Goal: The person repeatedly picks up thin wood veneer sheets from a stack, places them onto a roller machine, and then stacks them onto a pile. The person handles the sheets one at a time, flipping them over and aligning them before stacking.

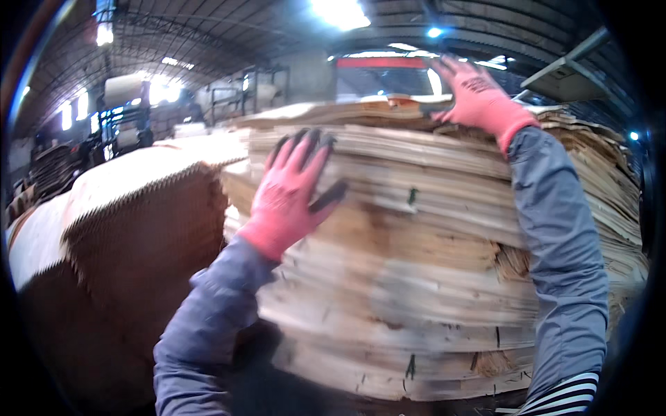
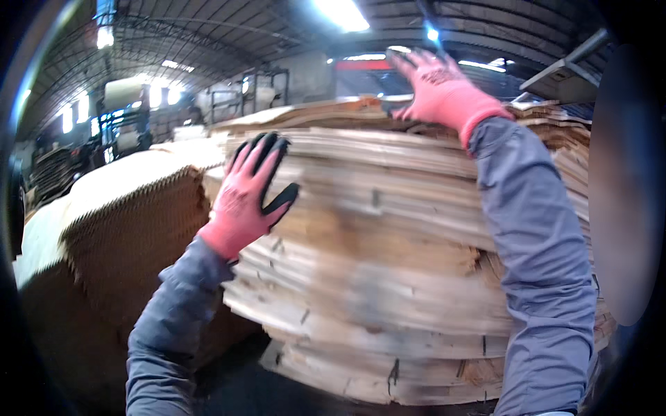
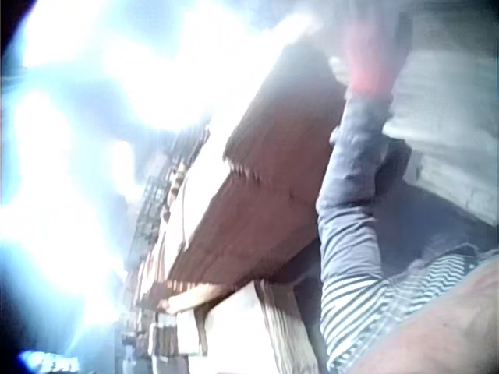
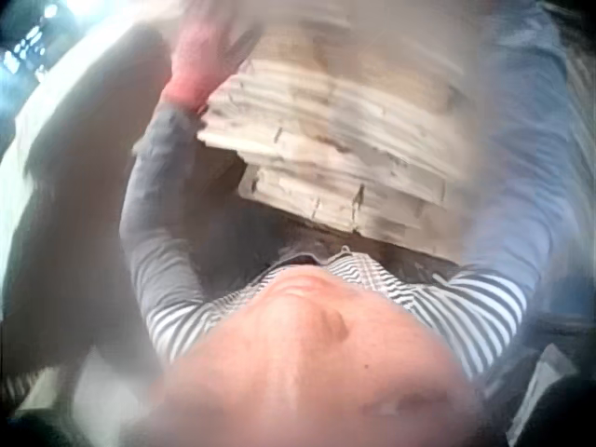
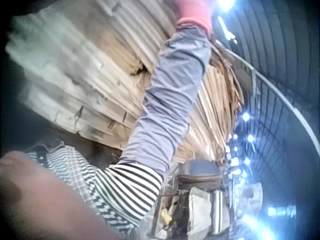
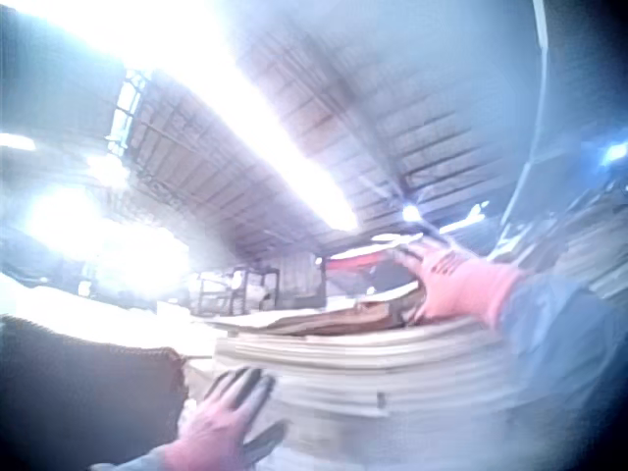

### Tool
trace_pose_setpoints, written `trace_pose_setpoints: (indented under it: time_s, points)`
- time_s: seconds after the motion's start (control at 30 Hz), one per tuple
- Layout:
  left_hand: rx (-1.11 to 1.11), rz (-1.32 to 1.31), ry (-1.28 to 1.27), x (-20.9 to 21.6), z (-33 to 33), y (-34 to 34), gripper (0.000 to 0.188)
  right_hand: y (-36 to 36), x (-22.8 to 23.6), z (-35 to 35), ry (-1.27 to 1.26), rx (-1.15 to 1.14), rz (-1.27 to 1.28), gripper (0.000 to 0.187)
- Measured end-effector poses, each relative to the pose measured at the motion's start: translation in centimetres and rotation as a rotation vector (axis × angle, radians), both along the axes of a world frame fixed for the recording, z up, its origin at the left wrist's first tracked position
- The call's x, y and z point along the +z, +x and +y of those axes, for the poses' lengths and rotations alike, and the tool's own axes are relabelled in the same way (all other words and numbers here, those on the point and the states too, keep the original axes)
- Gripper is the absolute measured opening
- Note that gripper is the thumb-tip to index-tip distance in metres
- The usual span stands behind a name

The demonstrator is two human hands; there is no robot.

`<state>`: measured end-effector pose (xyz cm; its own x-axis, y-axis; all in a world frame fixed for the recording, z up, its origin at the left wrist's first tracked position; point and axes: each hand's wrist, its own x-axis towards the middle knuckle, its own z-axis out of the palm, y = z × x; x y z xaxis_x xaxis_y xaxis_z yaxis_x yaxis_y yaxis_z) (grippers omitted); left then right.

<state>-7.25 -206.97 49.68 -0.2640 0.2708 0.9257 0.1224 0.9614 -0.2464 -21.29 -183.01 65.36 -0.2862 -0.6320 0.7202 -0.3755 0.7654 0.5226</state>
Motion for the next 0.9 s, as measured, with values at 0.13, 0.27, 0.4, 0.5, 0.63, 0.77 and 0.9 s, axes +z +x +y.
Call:
trace_pose_setpoints:
  time_s: [0.13, 0.27, 0.4, 0.5, 0.63, 0.77, 0.9]
  points:
    - [-0.152, 0.014, 0.024, 3.8, -2.8, -10.0, 0.055, -4.5, 0.9, -6.5, 0.057, -0.239, -0.175, 0.086]
    - [-0.273, 0.012, 0.121, 1.1, -4.2, -11.3, 0.051, -7.3, -2.0, -8.3, 0.090, -0.085, -0.569, 0.081]
    - [-0.333, 0.007, 0.148, 1.6, -4.4, -10.9, 0.051, -6.2, -1.6, -9.0, 0.051, -0.216, -0.585, 0.081]
    - [-0.394, 0.026, 0.146, 1.6, -4.7, -11.4, 0.054, -5.9, -1.5, -8.9, -0.002, -0.212, -0.649, 0.086]
    - [-0.466, -0.007, 0.132, 1.7, -5.3, -11.7, 0.058, -6.1, -1.1, -8.8, -0.047, -0.167, -0.651, 0.089]
    - [-0.521, -0.026, 0.114, 1.6, -6.3, -11.9, 0.062, -6.2, 1.3, -10.7, 0.074, -0.102, -0.447, 0.078]
    - [-0.605, 0.033, 0.111, 1.0, -5.5, -12.9, 0.062, -6.5, 6.1, -10.6, 0.079, -0.262, -0.184, 0.068]
